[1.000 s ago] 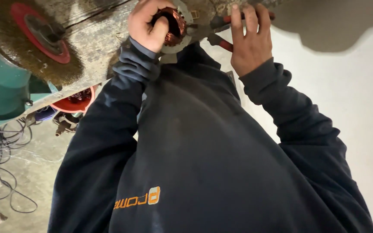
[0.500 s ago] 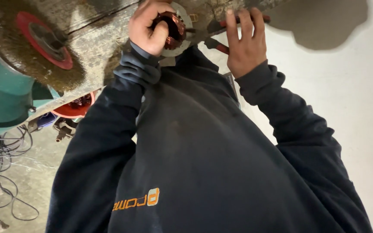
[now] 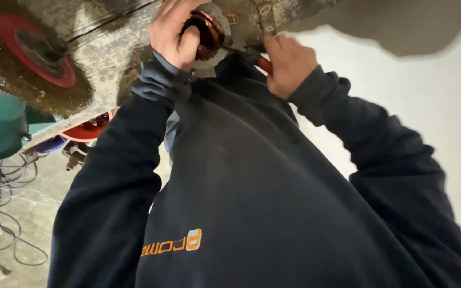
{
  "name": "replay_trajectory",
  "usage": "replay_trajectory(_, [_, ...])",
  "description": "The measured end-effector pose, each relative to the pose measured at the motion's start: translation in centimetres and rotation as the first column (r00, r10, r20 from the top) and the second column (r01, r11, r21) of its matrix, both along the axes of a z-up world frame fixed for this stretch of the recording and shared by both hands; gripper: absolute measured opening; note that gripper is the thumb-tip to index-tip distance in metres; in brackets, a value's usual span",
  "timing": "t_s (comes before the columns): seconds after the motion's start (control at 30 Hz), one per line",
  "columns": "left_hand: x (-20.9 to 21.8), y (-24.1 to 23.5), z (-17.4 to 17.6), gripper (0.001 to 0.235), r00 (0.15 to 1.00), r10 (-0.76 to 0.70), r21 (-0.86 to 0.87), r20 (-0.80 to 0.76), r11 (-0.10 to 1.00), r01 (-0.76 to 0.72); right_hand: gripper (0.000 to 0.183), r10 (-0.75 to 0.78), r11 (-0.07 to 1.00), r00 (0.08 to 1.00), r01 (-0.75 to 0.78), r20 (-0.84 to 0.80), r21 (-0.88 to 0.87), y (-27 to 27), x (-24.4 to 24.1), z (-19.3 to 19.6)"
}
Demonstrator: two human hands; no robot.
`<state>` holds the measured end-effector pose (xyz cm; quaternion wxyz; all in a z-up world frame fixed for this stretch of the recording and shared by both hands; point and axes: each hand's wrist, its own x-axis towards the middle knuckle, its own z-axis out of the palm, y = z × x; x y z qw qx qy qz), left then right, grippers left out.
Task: Dismantling a motor stator to remove copper wire windings using pliers and a screwdriver on a workbench.
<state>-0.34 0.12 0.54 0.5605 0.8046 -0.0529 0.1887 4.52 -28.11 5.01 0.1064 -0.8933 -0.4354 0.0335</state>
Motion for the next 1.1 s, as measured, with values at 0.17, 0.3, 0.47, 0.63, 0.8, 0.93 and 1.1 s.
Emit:
replay_trajectory(0.17, [0.2,0.3,0.7,0.040,1.000,-0.025,-0.051,0.012,0.998,0.025,0.052,0.040,0.992,0.354,0.102,-0.934,0.081,-0.7,1.4,-3.3])
replay_trajectory(0.3, [-0.4,0.1,0.6,0.040,1.000,0.003,-0.085,-0.024,0.996,-0.005,0.056,0.219,0.959,-0.322,0.243,-0.921,0.143,-1.4,1.9,-5.4])
replay_trajectory(0.47, [0.0,0.2,0.4,0.040,1.000,-0.007,-0.061,0.005,0.998,0.007,0.060,-0.020,0.996,0.245,0.087,-0.969,0.001,-2.8,2.3,-3.6])
replay_trajectory(0.63, [0.3,-0.3,-0.2,0.037,0.999,-0.050,-0.143,-0.019,0.989,0.047,0.070,-0.045,0.999,0.917,0.031,-0.396,-0.043,-0.3,0.9,1.0])
replay_trajectory(0.8, [0.4,-0.2,0.6,0.039,0.998,-0.053,-0.138,-0.035,0.989,0.048,0.066,-0.017,0.995,0.985,0.033,-0.169,0.092,0.9,0.2,1.6])
replay_trajectory(0.93, [0.4,-0.2,1.4,0.035,0.998,-0.043,-0.039,-0.039,0.998,0.041,0.056,-0.095,0.994,0.944,0.071,-0.316,-0.085,1.5,-0.2,2.2])
replay_trajectory(1.1, [0.5,-0.3,1.4,0.037,0.999,-0.046,-0.013,-0.024,0.999,0.046,0.045,-0.004,0.975,0.772,-0.139,-0.635,-0.175,-0.5,3.6,-1.7])
